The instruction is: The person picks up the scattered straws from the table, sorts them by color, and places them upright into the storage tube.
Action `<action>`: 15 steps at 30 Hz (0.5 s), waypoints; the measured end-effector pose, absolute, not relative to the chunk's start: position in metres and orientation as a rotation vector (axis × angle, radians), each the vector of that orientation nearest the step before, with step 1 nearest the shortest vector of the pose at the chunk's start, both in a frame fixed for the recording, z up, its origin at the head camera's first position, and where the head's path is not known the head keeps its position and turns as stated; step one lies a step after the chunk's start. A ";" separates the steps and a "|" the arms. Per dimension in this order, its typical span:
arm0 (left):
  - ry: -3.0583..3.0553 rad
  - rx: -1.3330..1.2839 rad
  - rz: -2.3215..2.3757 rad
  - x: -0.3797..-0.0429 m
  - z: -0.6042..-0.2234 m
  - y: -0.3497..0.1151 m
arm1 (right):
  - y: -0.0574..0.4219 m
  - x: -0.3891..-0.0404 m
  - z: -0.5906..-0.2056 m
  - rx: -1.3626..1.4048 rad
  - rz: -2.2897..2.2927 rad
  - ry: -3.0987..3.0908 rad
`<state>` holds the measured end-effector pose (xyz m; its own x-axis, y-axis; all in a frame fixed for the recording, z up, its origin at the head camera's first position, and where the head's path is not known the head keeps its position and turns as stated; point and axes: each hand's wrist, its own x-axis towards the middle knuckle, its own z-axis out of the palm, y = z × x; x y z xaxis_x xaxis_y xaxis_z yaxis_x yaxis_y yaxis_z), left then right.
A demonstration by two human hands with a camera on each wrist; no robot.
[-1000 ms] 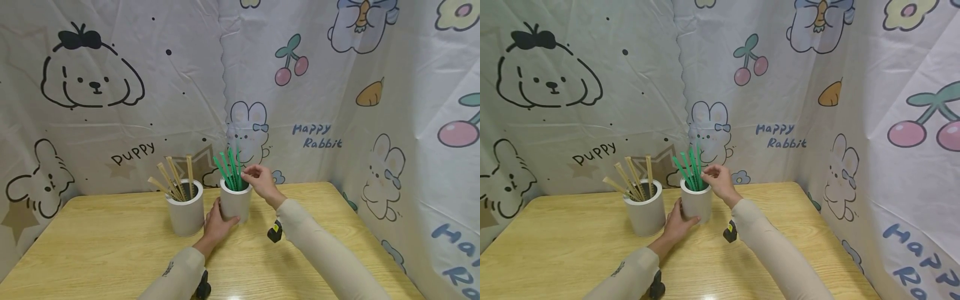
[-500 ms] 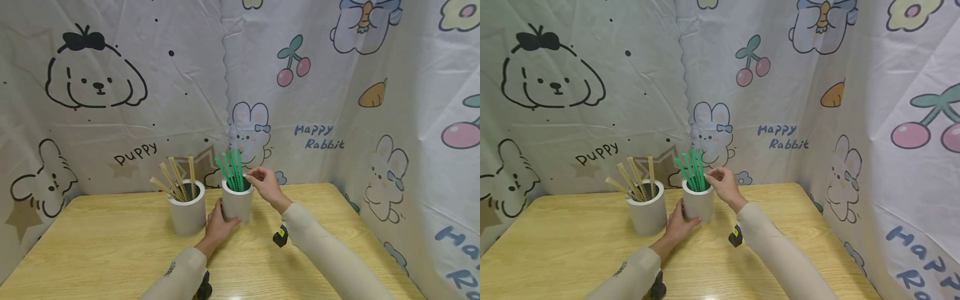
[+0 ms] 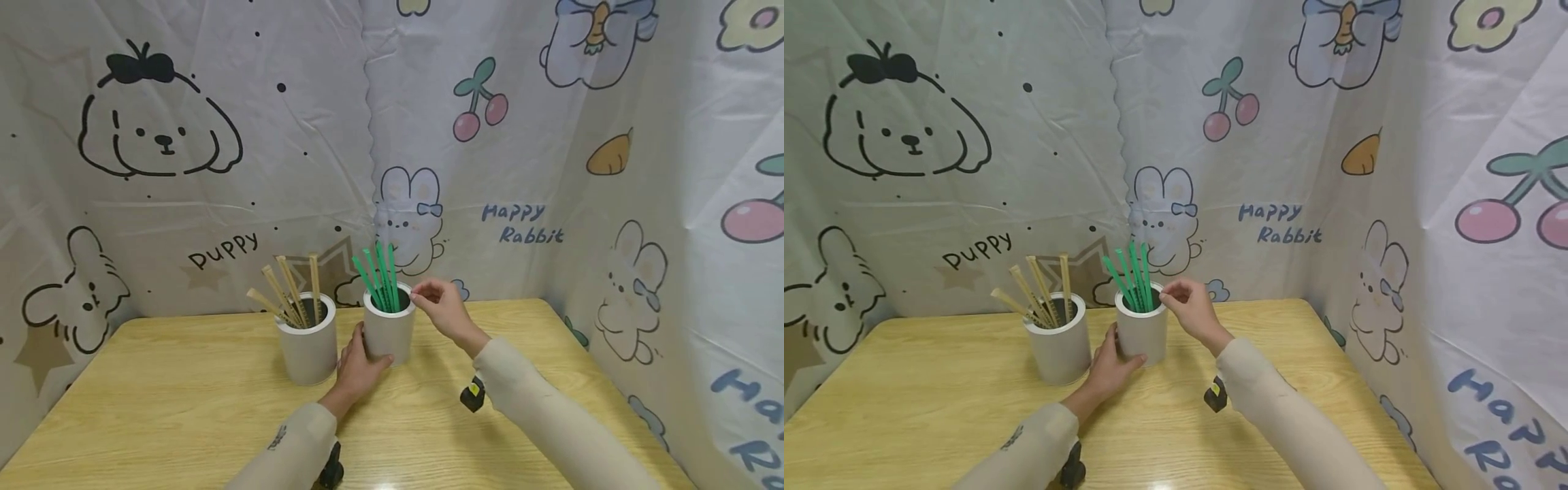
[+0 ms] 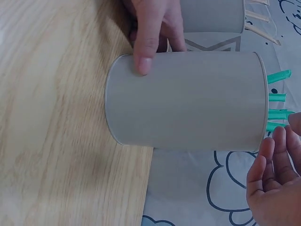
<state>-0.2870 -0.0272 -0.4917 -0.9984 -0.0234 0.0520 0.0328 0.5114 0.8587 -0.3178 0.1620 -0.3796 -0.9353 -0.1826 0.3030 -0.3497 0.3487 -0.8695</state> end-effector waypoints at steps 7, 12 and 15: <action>-2.698 -0.013 -1.560 -0.285 -0.487 -0.029 | 0.165 -0.314 -0.383 0.499 1.578 -2.493; -2.691 -0.027 -1.583 -0.285 -0.484 -0.031 | 0.169 -0.312 -0.386 0.550 1.568 -2.498; -2.685 -0.040 -1.598 -0.284 -0.481 -0.032 | 0.172 -0.309 -0.388 0.561 1.569 -2.521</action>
<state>-0.2843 -0.0319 -0.4813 -0.9995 0.0134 0.0279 0.0309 0.4766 0.8786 -0.3088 0.1723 -0.3884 -0.9242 -0.2469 0.2914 -0.3705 0.3942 -0.8410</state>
